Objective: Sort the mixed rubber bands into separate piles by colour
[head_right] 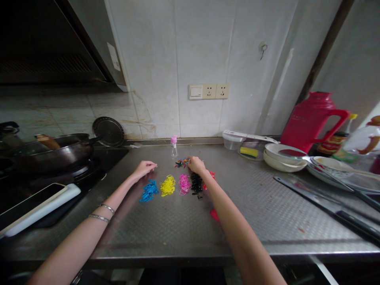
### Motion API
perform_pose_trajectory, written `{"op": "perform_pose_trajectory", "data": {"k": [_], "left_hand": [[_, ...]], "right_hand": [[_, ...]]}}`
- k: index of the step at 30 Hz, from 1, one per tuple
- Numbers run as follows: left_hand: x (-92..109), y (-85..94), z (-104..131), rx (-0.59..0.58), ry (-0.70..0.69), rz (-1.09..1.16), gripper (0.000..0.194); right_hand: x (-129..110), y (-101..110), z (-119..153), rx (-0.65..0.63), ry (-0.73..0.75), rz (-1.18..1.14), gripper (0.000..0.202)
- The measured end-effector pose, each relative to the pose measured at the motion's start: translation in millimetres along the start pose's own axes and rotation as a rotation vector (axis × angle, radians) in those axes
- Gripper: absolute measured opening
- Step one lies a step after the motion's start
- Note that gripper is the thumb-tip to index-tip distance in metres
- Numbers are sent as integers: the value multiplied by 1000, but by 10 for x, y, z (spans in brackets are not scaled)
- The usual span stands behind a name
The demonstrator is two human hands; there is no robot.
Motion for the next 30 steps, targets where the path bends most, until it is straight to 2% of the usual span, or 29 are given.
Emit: {"op": "perform_pose_trajectory", "data": {"k": [5, 11, 14, 19, 22, 25, 30], "left_hand": [[-26, -32, -18, -1, 11, -12, 30], [-97, -75, -71, 0, -4, -7, 29], [-95, -71, -61, -7, -22, -3, 28], [-80, -76, -52, -63, -57, -15, 30], [-80, -69, -56, -45, -63, -18, 29], [-76, -70, -48, -43, -52, -23, 29], [-65, -68, -41, -34, -44, -32, 29]], "right_hand": [[-151, 57, 68, 43, 48, -53, 33], [-759, -21, 238, 19, 298, -113, 33], [-1082, -104, 364, -34, 412, -117, 34], [-1413, -247, 575, -115, 497, -68, 33], [-1485, -294, 661, -141, 521, -50, 34], [-1470, -254, 692, -127, 543, -51, 34], [-1163, -10, 668, -73, 438, -11, 34]]}}
Point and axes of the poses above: each hand's wrist, its own z-axis away from the middle knuckle, its own y-axis out of the back of the hand, x = y × z, the point moved 5 cm from there along -z, towards the middle knuckle, and after that the axes turned 10 degrees about -x, right-handed, at the moved point
